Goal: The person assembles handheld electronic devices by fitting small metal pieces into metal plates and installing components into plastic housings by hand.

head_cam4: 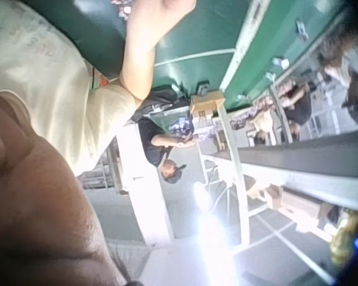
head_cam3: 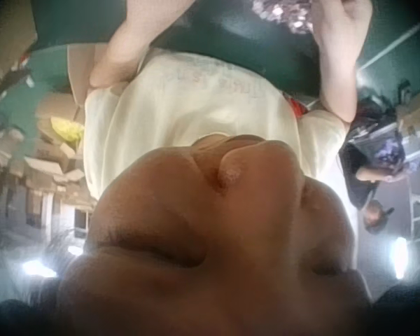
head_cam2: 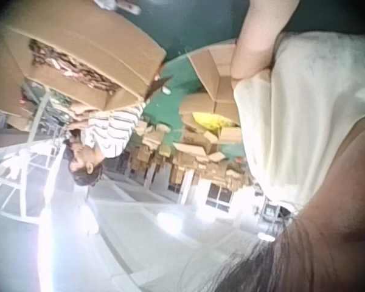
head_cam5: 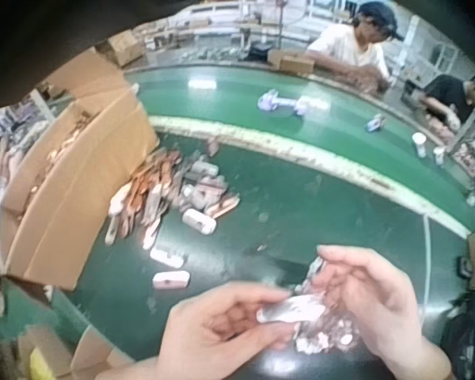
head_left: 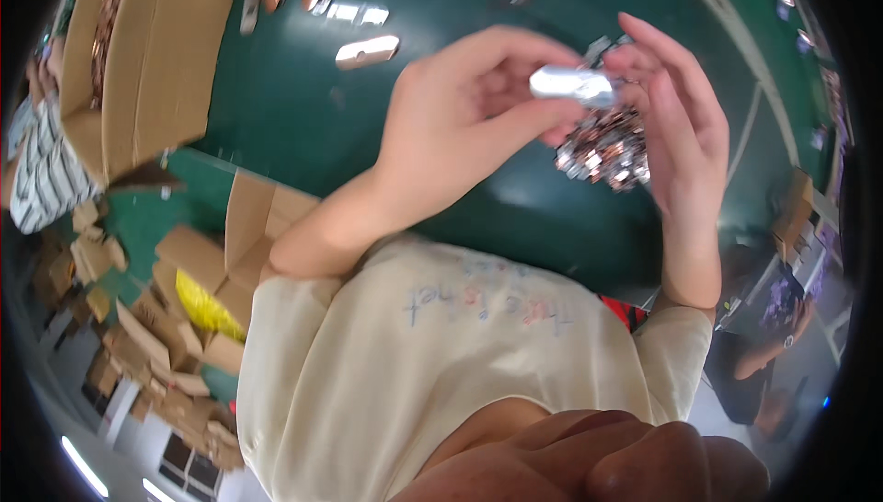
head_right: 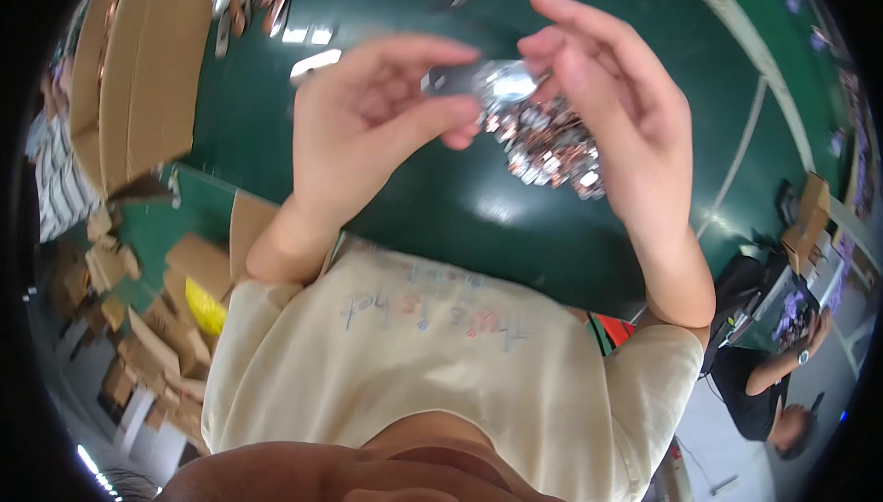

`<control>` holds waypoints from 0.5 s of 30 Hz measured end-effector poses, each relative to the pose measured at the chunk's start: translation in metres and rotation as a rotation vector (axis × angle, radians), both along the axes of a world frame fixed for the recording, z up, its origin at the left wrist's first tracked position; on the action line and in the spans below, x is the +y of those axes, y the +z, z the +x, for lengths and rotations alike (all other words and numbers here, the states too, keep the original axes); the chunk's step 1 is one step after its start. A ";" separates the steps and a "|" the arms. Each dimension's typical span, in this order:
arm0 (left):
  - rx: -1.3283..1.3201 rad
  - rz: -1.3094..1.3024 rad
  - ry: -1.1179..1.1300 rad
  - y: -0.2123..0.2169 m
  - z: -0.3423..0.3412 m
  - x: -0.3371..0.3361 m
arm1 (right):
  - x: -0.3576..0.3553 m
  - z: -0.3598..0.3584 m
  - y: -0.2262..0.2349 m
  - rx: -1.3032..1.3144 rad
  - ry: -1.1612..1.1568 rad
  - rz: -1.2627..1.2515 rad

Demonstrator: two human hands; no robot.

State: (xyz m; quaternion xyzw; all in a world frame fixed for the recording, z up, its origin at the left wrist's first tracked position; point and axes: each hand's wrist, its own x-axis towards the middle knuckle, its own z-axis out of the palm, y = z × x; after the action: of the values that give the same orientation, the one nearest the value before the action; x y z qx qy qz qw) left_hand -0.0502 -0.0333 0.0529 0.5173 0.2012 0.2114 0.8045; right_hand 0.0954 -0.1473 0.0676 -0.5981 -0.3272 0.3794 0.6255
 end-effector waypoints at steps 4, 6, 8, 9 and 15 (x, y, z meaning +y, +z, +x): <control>0.101 -0.018 -0.021 0.003 -0.007 0.008 | 0.038 0.137 -0.025 -0.931 -0.132 -0.314; 0.116 -0.032 -0.032 0.003 -0.002 0.006 | 0.044 0.240 -0.043 -1.345 -0.318 -0.529; 0.134 -0.034 -0.046 -0.004 -0.001 0.007 | 0.061 0.302 -0.066 -1.626 -0.447 -0.731; 0.121 -0.035 -0.031 -0.008 -0.001 0.007 | 0.074 0.315 -0.072 -1.684 -0.532 -0.805; 0.079 -0.056 0.002 -0.028 -0.003 0.001 | 0.118 0.365 -0.054 -1.732 -0.335 -1.196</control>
State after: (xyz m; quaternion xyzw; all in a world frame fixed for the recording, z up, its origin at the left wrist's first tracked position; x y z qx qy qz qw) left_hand -0.0535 -0.0325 0.0247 0.5021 0.2392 0.1862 0.8100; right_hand 0.4601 -0.0295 0.0134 -0.9114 -0.3346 -0.1673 -0.1715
